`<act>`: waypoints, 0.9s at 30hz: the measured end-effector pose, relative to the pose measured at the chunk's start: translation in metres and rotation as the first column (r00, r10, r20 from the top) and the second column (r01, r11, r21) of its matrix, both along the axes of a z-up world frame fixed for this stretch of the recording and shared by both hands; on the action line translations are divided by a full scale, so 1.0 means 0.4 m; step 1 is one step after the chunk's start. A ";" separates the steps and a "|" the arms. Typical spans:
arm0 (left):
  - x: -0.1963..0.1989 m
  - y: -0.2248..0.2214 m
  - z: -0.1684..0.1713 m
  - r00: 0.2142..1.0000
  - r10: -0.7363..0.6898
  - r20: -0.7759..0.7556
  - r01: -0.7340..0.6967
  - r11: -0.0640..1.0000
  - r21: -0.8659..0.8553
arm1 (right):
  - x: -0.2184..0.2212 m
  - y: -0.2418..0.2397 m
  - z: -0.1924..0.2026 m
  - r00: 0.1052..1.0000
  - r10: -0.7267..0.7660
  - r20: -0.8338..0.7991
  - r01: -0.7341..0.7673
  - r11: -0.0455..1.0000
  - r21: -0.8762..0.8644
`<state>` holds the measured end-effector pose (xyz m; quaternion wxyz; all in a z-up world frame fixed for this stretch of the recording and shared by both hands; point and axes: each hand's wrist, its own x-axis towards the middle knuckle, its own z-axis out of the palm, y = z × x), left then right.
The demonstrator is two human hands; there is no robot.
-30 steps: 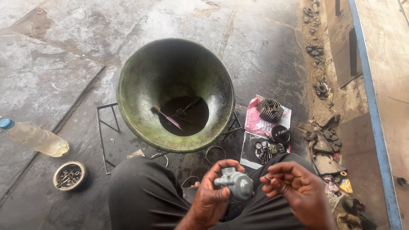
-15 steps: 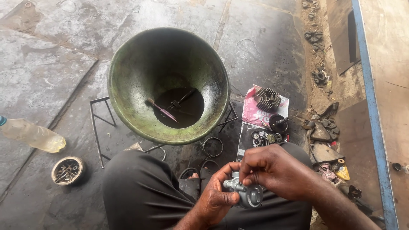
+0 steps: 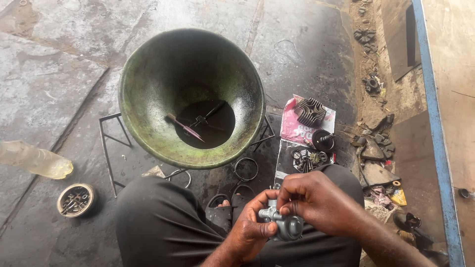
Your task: Cleaning and inspecting a motorcycle carburetor component.
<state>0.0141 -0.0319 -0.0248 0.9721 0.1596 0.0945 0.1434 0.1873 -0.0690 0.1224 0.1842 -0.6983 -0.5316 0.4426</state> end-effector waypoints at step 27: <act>-0.006 0.001 -0.038 0.994 -0.113 0.007 0.113 0.993 0.020 | 0.059 -0.002 -0.045 0.963 0.119 -0.242 -0.101 0.991 0.085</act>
